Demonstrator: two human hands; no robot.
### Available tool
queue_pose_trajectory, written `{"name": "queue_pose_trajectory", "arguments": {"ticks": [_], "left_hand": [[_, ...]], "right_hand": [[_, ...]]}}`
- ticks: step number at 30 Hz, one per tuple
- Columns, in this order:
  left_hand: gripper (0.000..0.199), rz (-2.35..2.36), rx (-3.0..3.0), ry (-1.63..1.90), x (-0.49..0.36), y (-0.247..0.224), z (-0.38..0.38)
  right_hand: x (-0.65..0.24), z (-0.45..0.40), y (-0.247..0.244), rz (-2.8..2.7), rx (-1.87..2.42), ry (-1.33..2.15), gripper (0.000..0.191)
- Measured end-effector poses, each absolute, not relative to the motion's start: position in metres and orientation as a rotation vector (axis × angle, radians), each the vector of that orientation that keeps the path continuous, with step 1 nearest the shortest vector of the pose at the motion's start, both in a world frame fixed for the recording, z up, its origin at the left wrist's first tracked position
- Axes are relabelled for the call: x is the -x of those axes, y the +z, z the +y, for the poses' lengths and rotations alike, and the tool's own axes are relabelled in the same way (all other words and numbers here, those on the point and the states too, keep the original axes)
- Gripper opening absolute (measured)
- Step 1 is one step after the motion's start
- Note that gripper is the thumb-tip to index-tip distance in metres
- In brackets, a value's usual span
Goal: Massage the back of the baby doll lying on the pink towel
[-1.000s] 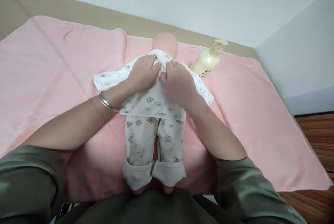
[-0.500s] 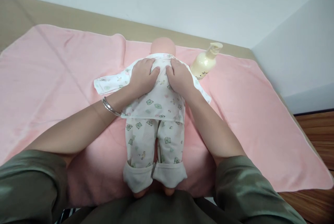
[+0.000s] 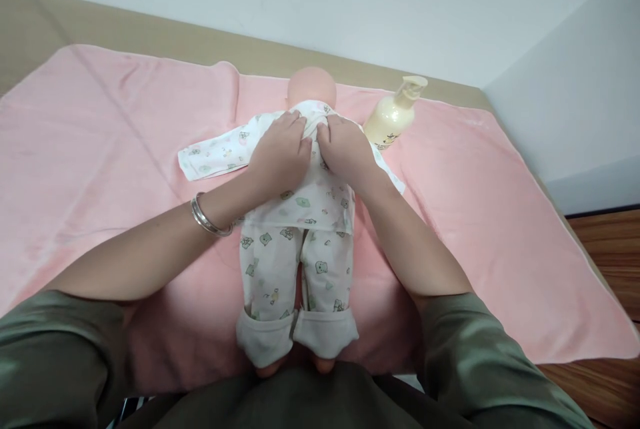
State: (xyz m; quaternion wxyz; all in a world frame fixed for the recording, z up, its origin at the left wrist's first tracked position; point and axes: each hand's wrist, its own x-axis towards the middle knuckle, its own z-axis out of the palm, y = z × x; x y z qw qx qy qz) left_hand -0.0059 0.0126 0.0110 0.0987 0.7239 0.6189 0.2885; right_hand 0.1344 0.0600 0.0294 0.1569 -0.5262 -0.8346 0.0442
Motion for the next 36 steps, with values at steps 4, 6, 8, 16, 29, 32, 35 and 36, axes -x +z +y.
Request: {"name": "queue_pose_trajectory", "arguments": {"ticks": [4, 6, 8, 16, 29, 32, 35, 36], "left_hand": [[0.036, 1.873, -2.036, 0.873, 0.023, 0.012, 0.037], [0.034, 1.870, -1.995, 0.882, 0.030, 0.011, 0.045], [0.033, 1.876, -1.989, 0.878, 0.031, 0.011, 0.046], [0.040, 1.935, -2.350, 0.840, 0.001, 0.016, 0.003], [0.028, 1.883, -1.996, 0.936, 0.034, 0.007, 0.045], [0.030, 1.907, -2.070, 0.924, 0.023, 0.008, 0.030], [0.034, 1.880, -2.190, 0.903, 0.011, 0.014, 0.013], [0.035, 1.878, -2.219, 0.882, 0.009, 0.015, 0.009]], "right_hand": [[-0.123, 0.027, 0.033, -2.455, 1.406, 0.014, 0.040], [-0.120, 0.016, 0.034, -2.454, 1.351, 0.012, 0.038], [-0.121, 0.016, 0.036, -2.436, 1.355, 0.071, 0.037], [-0.142, 0.067, 0.041, -2.431, 1.351, 0.426, 0.042], [-0.126, 0.034, 0.037, -2.442, 1.336, 0.265, 0.038], [-0.134, 0.056, 0.032, -2.378, 1.338, 0.368, 0.040], [-0.139, 0.075, 0.024, -2.316, 1.384, 0.383, 0.043], [-0.140, 0.078, 0.022, -2.309, 1.412, 0.384, 0.045]]}}
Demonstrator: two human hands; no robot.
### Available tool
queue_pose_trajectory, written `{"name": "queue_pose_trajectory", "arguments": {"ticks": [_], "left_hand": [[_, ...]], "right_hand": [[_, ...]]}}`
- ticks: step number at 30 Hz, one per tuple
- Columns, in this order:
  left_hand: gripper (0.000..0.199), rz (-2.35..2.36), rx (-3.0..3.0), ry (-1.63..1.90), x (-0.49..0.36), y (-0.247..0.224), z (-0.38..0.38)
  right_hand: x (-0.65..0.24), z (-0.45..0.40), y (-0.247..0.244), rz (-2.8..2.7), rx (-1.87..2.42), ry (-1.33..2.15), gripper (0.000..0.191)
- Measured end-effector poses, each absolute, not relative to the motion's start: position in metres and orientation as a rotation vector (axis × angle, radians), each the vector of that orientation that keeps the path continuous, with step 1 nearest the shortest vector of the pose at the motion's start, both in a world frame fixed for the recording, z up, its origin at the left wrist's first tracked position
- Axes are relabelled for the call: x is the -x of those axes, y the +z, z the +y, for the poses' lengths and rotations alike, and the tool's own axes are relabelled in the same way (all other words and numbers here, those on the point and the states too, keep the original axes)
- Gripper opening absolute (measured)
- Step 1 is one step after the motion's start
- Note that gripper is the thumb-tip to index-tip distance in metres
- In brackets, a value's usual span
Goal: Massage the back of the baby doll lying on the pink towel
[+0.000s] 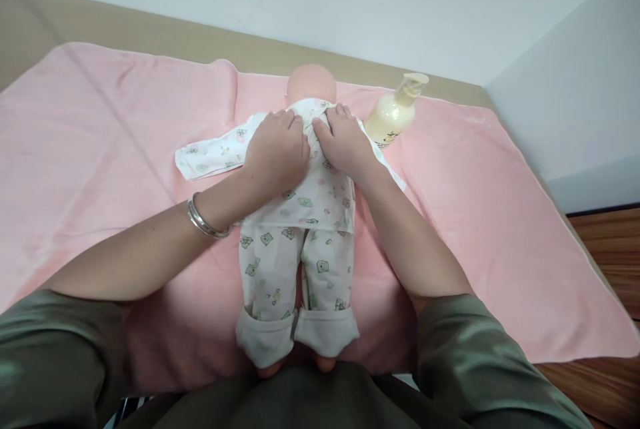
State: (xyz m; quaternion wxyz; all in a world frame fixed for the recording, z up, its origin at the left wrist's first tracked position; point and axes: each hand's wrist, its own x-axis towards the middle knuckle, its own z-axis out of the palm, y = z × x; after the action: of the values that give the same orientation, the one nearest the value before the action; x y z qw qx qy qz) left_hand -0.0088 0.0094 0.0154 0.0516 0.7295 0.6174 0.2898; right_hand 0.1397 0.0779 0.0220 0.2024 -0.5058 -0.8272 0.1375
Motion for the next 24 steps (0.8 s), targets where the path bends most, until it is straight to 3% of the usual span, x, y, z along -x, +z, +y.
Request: {"name": "queue_pose_trajectory", "arguments": {"ticks": [12, 18, 24], "left_hand": [[0.033, 1.850, -1.976, 1.026, 0.027, -0.001, 0.043], [0.042, 1.844, -1.969, 1.079, 0.024, -0.006, 0.042], [0.051, 1.860, -1.965, 1.049, 0.024, -0.006, 0.042]], "right_hand": [[-0.121, 0.021, 0.039, -2.450, 1.413, 0.049, 0.040], [-0.130, 0.057, 0.028, -2.383, 1.346, 0.305, 0.034], [-0.132, 0.070, 0.024, -2.326, 1.391, 0.293, 0.033]]}}
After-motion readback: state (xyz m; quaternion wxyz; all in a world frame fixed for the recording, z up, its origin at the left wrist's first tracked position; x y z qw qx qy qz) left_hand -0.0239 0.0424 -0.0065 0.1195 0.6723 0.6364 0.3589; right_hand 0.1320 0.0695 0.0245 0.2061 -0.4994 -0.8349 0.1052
